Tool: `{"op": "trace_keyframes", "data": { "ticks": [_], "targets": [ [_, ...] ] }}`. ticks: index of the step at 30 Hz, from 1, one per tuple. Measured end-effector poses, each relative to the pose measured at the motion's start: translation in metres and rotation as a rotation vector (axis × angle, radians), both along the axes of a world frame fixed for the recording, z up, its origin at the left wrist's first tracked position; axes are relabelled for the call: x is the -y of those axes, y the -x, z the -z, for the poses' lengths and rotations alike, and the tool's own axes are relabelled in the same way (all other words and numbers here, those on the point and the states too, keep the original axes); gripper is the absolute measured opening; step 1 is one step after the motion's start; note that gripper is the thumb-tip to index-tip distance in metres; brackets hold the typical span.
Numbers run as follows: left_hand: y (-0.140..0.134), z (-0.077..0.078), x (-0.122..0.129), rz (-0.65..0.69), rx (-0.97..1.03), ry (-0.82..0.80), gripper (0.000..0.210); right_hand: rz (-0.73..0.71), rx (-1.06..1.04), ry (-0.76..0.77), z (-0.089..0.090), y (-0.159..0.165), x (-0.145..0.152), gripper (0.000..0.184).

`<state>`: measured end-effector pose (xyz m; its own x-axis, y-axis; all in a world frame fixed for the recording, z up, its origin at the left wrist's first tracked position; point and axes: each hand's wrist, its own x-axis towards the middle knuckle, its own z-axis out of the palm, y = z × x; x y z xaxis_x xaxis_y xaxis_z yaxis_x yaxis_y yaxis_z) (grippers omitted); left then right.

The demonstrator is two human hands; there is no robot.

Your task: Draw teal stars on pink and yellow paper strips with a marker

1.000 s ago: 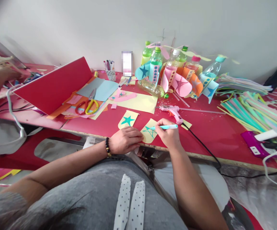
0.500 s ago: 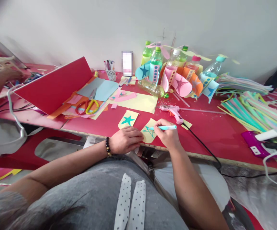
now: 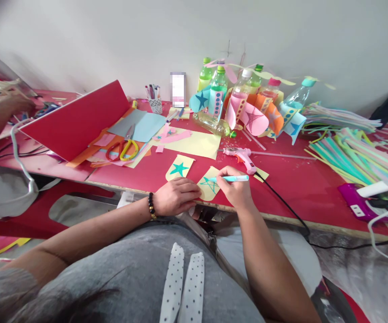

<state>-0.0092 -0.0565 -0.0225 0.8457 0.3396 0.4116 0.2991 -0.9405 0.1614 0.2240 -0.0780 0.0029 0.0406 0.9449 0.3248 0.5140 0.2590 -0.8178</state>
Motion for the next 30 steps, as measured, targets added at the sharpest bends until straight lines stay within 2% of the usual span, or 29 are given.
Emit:
{"op": "trace_keyframes", "data": {
  "ticks": [15, 21, 27, 30],
  "targets": [
    [0.000, -0.005, 0.000, -0.002, -0.075, -0.038, 0.033, 0.116, -0.089, -0.039, 0.003, -0.004, -0.006, 0.012],
    [0.000, -0.005, 0.001, -0.059, -0.047, -0.047, 0.036, 0.133, -0.198, -0.018, 0.012, -0.005, -0.008, 0.014],
    [0.000, -0.006, 0.002, -0.107, -0.072, -0.044, 0.041, 0.221, -0.283, -0.096, 0.020, -0.009, -0.010, 0.017],
    [0.000, -0.005, 0.002, -0.101, -0.080, -0.054, 0.044, 0.220, -0.293, -0.116, 0.020, -0.008, -0.011, 0.019]
  ]
}}
